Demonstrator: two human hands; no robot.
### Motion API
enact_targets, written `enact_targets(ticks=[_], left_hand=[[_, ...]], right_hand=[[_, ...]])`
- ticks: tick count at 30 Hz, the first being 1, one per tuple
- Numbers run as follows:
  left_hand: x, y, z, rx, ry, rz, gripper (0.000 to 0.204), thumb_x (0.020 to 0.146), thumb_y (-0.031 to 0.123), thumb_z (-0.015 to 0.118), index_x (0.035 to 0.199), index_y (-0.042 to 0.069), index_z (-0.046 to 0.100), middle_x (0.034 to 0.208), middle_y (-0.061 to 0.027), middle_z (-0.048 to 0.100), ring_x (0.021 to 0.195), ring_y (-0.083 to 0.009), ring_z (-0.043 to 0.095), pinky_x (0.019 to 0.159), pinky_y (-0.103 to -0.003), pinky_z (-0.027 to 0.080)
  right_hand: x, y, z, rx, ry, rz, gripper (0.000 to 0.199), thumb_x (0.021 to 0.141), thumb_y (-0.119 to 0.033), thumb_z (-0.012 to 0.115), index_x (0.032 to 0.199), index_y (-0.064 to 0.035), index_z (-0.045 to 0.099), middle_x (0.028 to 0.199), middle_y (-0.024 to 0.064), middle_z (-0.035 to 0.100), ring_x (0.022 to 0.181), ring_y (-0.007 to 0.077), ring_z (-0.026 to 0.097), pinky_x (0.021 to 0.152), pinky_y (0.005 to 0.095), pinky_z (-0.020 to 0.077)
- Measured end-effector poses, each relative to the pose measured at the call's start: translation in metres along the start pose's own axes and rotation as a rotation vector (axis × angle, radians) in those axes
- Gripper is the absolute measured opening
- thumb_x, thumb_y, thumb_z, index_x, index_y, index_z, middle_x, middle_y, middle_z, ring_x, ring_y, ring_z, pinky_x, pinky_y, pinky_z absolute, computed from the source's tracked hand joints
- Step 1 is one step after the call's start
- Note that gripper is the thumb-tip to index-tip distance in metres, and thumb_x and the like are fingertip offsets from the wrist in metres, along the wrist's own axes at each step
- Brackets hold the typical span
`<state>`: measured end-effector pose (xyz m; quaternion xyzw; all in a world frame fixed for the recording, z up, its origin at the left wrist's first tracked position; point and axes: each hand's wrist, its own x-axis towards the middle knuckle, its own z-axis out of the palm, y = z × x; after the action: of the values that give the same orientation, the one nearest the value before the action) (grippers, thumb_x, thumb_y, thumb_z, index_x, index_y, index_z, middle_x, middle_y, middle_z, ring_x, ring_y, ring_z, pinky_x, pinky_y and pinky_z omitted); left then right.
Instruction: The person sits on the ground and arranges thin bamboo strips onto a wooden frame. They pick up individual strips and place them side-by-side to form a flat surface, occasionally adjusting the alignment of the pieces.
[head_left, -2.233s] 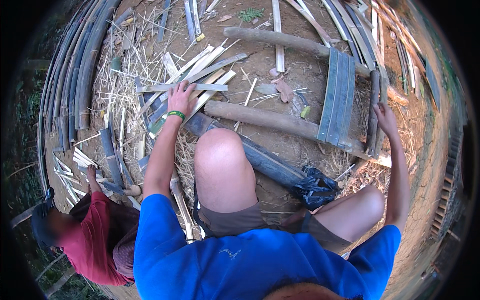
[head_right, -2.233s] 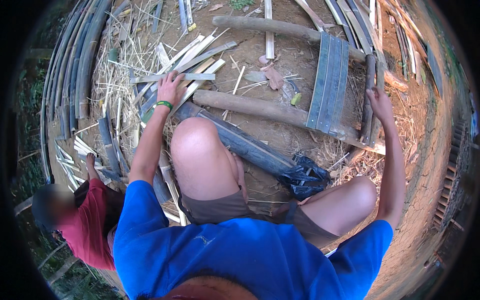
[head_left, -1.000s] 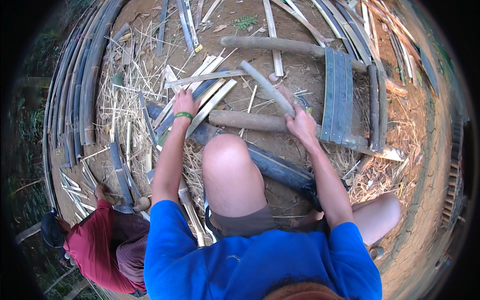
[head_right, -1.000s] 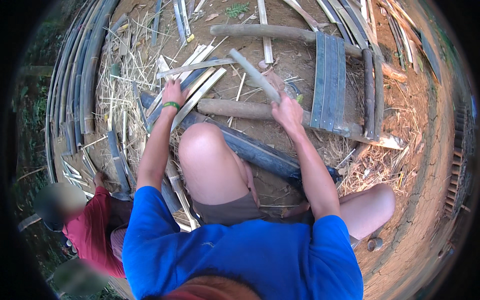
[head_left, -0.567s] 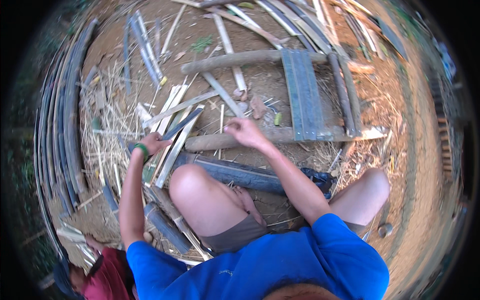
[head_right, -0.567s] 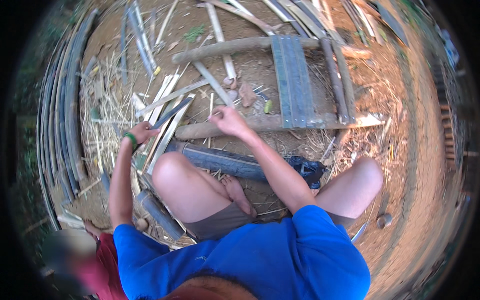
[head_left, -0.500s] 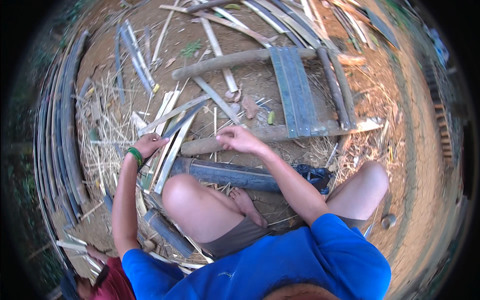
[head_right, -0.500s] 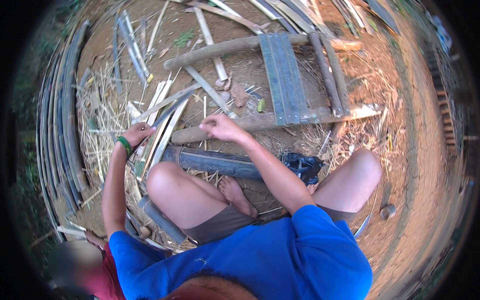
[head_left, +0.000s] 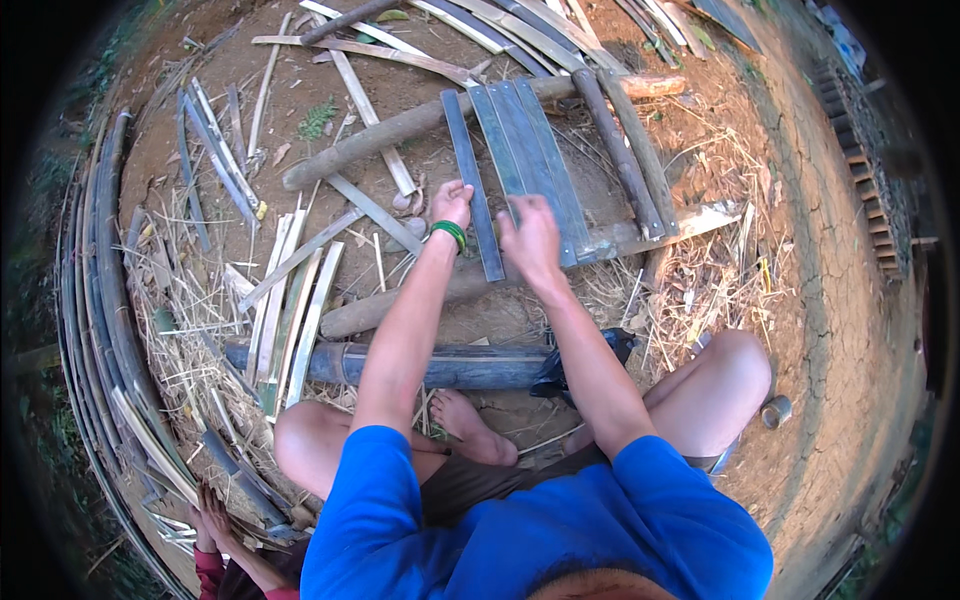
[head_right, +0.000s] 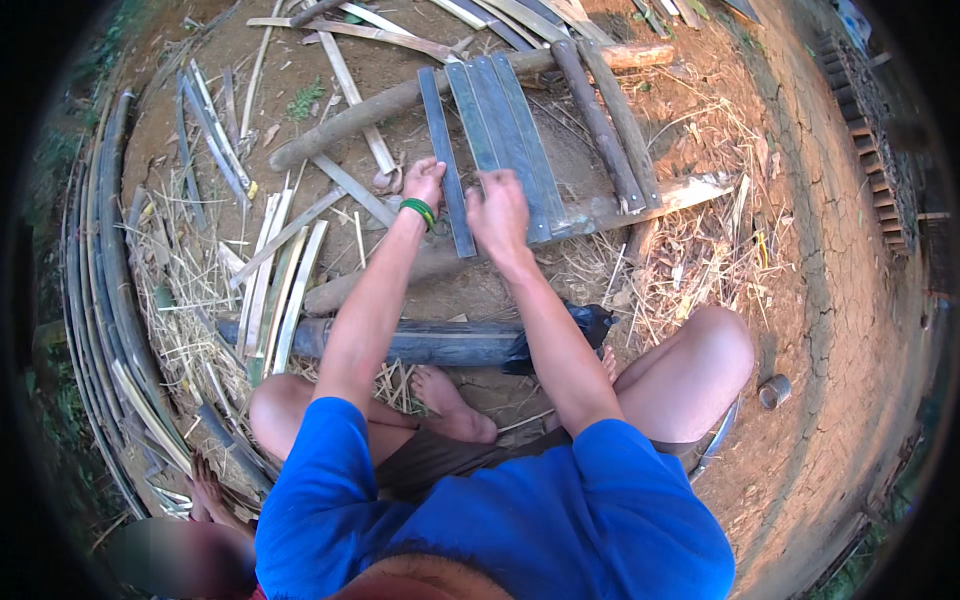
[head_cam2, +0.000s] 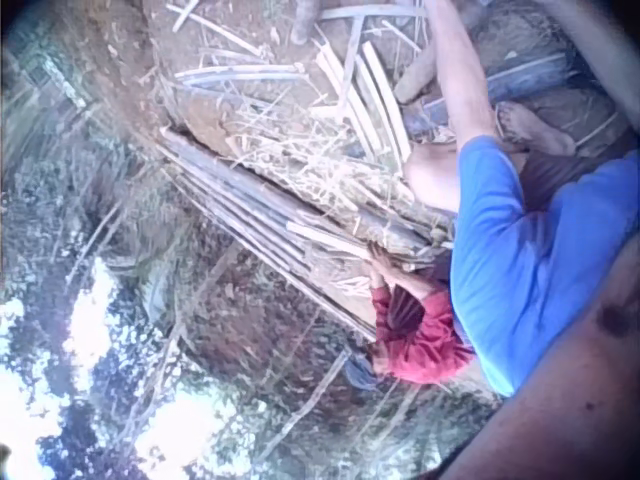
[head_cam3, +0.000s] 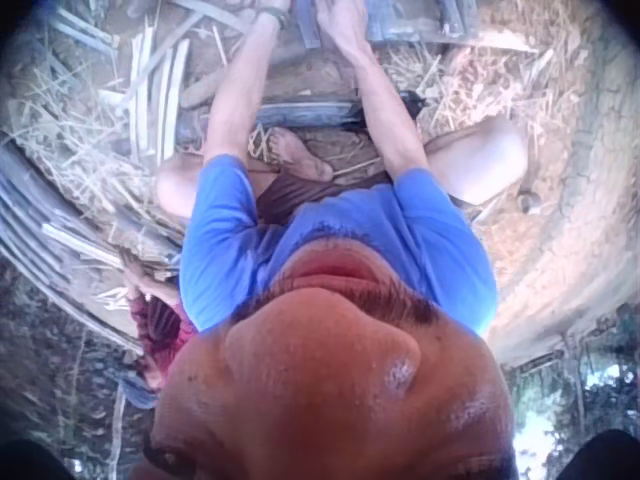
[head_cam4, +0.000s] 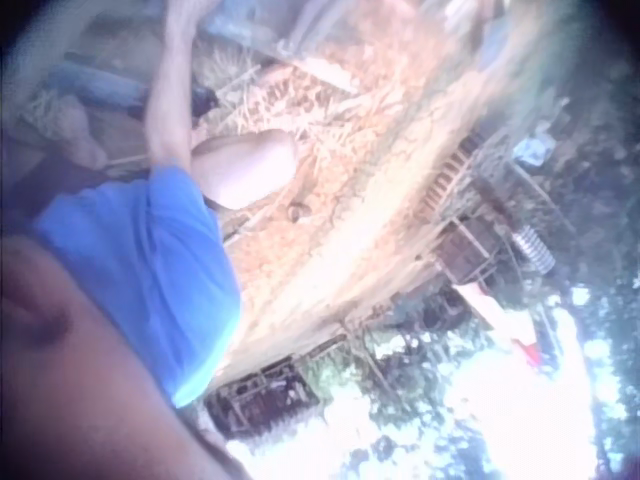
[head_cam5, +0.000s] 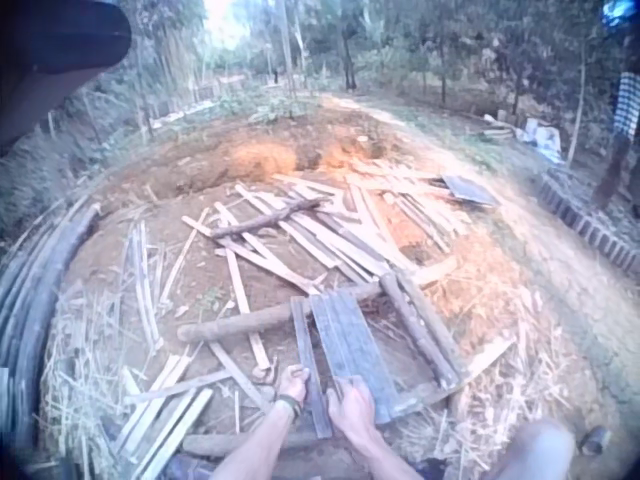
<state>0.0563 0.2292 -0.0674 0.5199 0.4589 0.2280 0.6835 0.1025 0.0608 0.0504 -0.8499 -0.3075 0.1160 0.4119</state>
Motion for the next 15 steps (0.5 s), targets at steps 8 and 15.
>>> enact_targets(ticks=[8, 15], left_hand=[[-0.018, -0.017, 0.055, -0.323, -0.066, -0.127, 0.026, 0.104, 0.014, 0.049, 0.123, -0.002, 0.046, 0.115, -0.02, 0.064, 0.093, -0.0309, 0.07, 0.079, -0.04, 0.062], [-0.02, -0.018, 0.06, -0.37, -0.102, -0.094, 0.032, 0.102, 0.013, 0.052, 0.129, -0.004, 0.048, 0.121, -0.0174, 0.065, 0.097, -0.021, 0.066, 0.088, -0.035, 0.055]], right_hand=[[0.03, 0.118, -0.035, -0.011, 0.077, 0.251, 0.06, 0.087, -0.028, 0.069, 0.138, -0.0012, 0.053, 0.117, 0.0272, 0.066, 0.113, 0.0402, 0.063, 0.099, 0.045, 0.0466], [0.03, 0.117, -0.032, 0.023, 0.081, 0.272, 0.061, 0.087, -0.029, 0.068, 0.14, -0.004, 0.052, 0.116, 0.0274, 0.067, 0.112, 0.0421, 0.063, 0.099, 0.0464, 0.0464]])
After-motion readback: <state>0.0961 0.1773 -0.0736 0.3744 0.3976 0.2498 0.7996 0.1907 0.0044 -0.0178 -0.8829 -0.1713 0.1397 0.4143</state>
